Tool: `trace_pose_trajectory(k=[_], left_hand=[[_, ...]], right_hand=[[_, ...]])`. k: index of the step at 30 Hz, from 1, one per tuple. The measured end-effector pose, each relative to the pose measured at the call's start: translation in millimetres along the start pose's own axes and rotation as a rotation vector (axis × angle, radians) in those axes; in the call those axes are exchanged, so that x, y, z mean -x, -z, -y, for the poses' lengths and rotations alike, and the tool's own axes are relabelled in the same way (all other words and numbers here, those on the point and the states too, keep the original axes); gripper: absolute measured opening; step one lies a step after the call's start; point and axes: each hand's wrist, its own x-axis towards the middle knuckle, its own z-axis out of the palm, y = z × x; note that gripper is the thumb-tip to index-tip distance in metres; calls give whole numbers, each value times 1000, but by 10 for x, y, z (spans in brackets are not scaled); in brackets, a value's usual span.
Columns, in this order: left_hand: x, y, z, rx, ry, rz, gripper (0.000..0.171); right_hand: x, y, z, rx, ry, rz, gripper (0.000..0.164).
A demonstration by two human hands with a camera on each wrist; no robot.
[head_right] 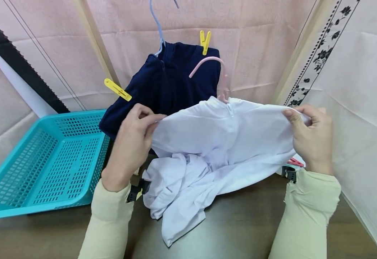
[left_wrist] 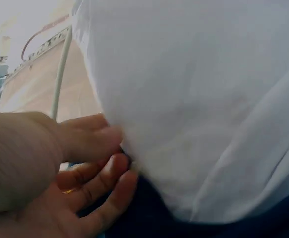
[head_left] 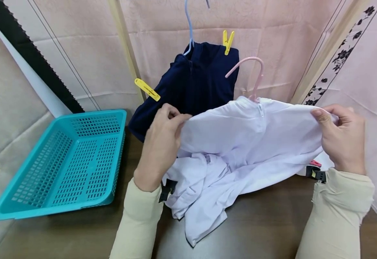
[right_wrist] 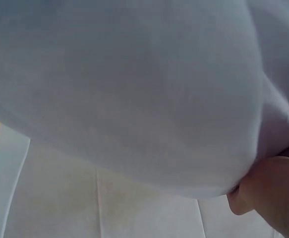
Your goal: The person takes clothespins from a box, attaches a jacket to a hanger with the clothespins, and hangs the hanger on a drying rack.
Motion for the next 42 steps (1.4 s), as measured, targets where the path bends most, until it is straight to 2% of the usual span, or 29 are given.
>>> trace_pose_trajectory(k=[3, 5, 7, 10, 12, 15, 19, 22, 26, 29, 32, 34, 37, 40, 42], left_hand=[[15, 89, 21, -10, 21, -14, 13], [24, 142, 40, 8, 18, 19, 9], [34, 182, 68, 28, 4, 60, 9], [51, 226, 117, 38, -35, 86, 10], [61, 245, 161, 29, -56, 79, 10], [79, 282, 235, -5, -54, 66, 16], [94, 350, 337, 0, -36, 100, 20], [104, 400, 402, 19, -47, 113, 14], [124, 443, 459, -52, -62, 42, 10], [107, 442, 475, -134, -89, -27, 9], [88, 409, 482, -187, -117, -69, 9], [86, 387, 485, -202, -120, -84, 8], [66, 384, 475, -220, -105, -119, 8], [38, 411, 456, -242, -86, -155, 9], [28, 425, 453, -254, -74, -165, 11]], right_hand=[[5, 37, 3, -17, -45, -5, 12], [13, 83, -2, -69, -89, -24, 9], [21, 124, -18, -172, -112, -54, 7], [22, 168, -52, -353, -90, -75, 6], [16, 184, -68, -396, -62, -70, 6], [5, 207, -63, -416, -76, -75, 7], [-2, 205, -25, -453, -120, -103, 10], [-7, 133, 14, -337, -95, -67, 8], [-24, -2, 62, -114, -50, 31, 11], [-46, -51, 76, -53, -45, 87, 16], [-36, -29, 45, -44, -54, 124, 18], [-34, -6, 12, -74, -60, 129, 17], [-70, 40, -6, -138, -65, 113, 24], [-139, 85, -46, -322, -72, 87, 40], [-155, 151, -141, -379, -128, 95, 47]])
